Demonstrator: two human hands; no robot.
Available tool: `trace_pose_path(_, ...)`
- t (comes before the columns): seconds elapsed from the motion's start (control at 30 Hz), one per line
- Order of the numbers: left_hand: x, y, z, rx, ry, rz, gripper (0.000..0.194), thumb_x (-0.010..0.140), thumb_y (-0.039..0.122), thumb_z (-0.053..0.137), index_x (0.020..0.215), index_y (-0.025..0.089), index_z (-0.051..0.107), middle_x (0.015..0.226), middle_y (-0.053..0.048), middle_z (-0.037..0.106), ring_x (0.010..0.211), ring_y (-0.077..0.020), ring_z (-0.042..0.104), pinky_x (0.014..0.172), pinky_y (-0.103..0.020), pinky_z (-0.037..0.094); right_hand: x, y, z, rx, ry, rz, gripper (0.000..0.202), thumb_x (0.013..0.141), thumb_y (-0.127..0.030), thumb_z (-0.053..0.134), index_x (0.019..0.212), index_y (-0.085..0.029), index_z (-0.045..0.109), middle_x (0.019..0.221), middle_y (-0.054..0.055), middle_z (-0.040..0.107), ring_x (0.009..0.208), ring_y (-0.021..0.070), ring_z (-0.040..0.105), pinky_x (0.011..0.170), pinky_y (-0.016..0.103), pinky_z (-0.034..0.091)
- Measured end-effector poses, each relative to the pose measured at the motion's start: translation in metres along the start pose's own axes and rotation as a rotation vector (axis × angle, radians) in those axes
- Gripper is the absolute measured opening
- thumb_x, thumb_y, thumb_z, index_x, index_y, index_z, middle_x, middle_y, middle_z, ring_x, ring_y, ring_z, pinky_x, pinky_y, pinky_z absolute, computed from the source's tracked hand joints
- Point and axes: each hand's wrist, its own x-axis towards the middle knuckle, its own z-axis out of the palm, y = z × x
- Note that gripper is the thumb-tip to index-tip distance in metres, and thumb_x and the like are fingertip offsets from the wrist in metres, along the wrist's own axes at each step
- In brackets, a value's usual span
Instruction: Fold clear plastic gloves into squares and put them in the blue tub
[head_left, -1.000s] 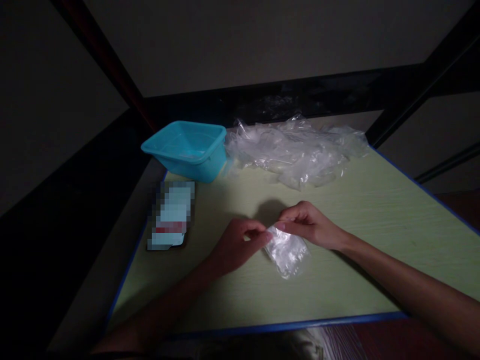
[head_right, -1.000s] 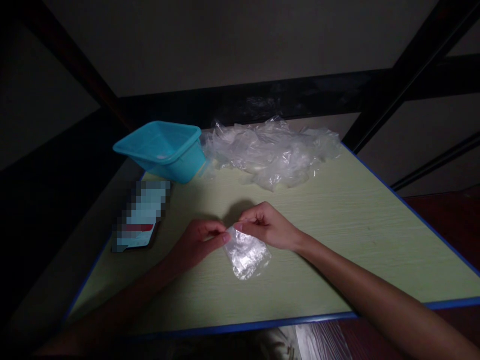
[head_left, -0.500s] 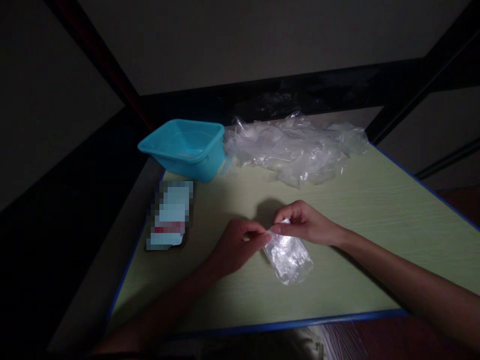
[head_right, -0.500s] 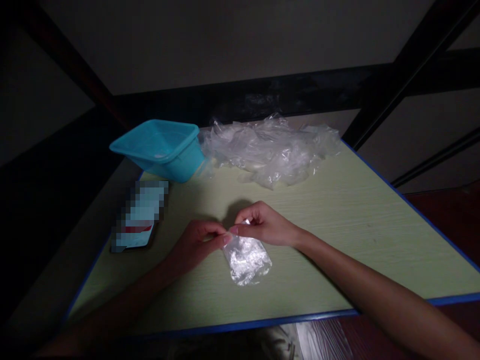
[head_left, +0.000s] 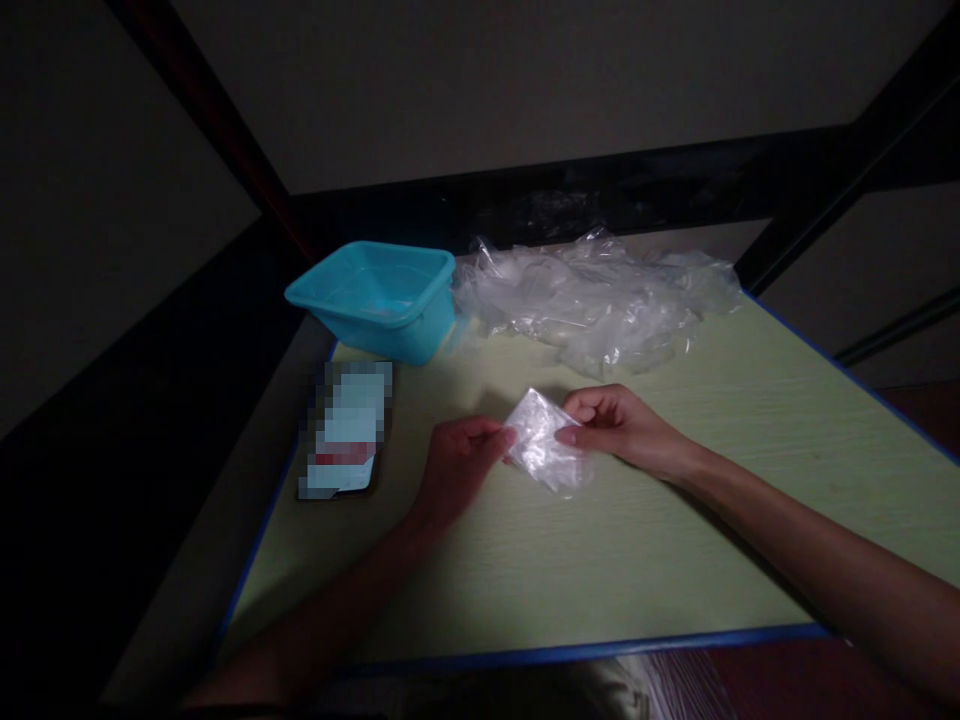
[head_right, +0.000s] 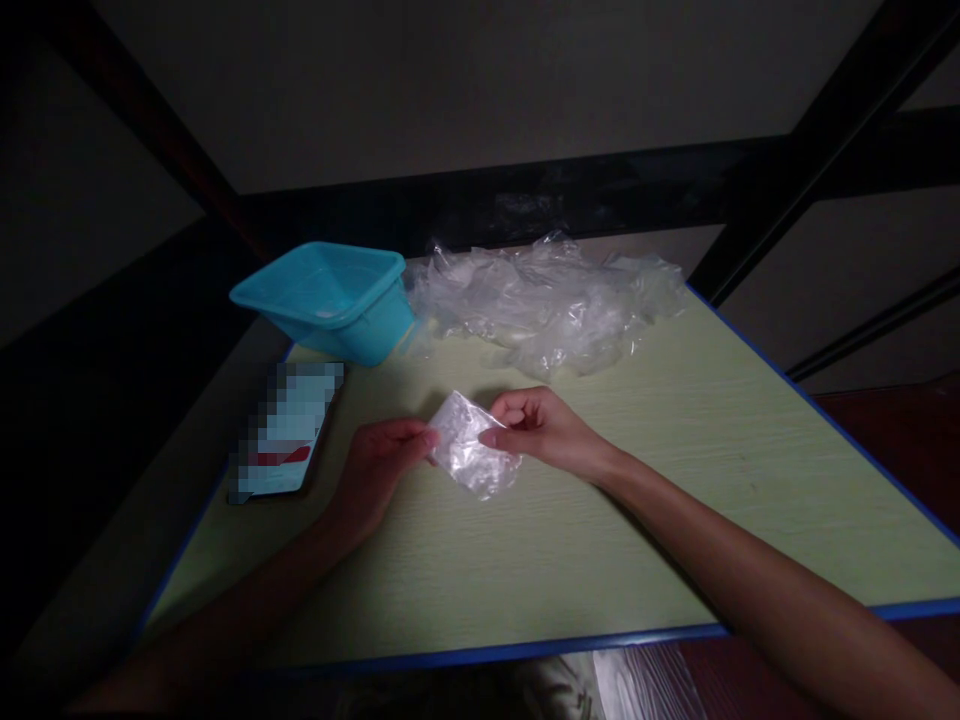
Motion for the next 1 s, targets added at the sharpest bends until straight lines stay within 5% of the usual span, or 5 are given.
trace_pose_path(0.17,0.001,-0.01,-0.001,-0.161,-0.17,-0.032,0.028,0.061,0.041,0.064,0.056,0.015,0.059,0.054,0.0,0.059,0.053,-0.012,0.053,0.056,-0.024,0.041,0.0,0.002,0.0,0.064,0.106,-0.053,0.021,0.065,-0.029,0.074,0.064,-0.015,0.059,0.051,-0.006,0.056,0.042,0.0043,0.045,0.04,0.018,0.033)
trace_pose_path(0.4,0.003,-0.012,0.001,-0.156,-0.188,0.008,0.024,0.062,0.039,0.063,0.06,0.015,0.057,0.053,0.003,0.051,0.051,-0.0089,0.044,0.051,-0.021,0.034,-0.003,-0.003,0.003,-0.02,-0.118,0.037,0.018,0.066,-0.026,0.072,0.067,-0.013,0.06,0.057,-0.004,0.058,0.047,0.0046,0.047,0.042,0.018,0.032)
trace_pose_path(0.7,0.002,-0.007,0.003,0.104,-0.334,0.001,0.026,0.063,0.036,0.056,0.049,0.015,0.049,0.045,0.006,0.037,0.045,-0.0065,0.033,0.045,-0.019,0.022,-0.002,0.001,0.005,-0.109,-0.168,-0.035,0.019,0.072,-0.025,0.069,0.084,-0.015,0.058,0.061,-0.006,0.055,0.049,0.0046,0.045,0.044,0.018,0.03)
trace_pose_path(0.83,0.002,-0.01,0.004,0.077,-0.335,-0.016,0.025,0.064,0.036,0.055,0.05,0.016,0.048,0.045,0.006,0.038,0.045,-0.006,0.033,0.044,-0.018,0.023,-0.004,-0.002,0.0,-0.15,-0.116,-0.064,0.023,0.073,-0.025,0.068,0.092,-0.016,0.057,0.054,-0.01,0.045,0.045,0.0045,0.039,0.042,0.018,0.027)
trace_pose_path(1.0,0.003,-0.008,0.002,0.01,-0.288,-0.027,0.026,0.064,0.036,0.056,0.051,0.015,0.05,0.044,0.005,0.044,0.042,-0.0062,0.038,0.042,-0.018,0.03,-0.005,-0.008,-0.007,-0.104,-0.017,-0.08,0.029,0.072,-0.027,0.07,0.096,-0.018,0.055,0.055,-0.009,0.051,0.046,0.006,0.042,0.045,0.02,0.032)
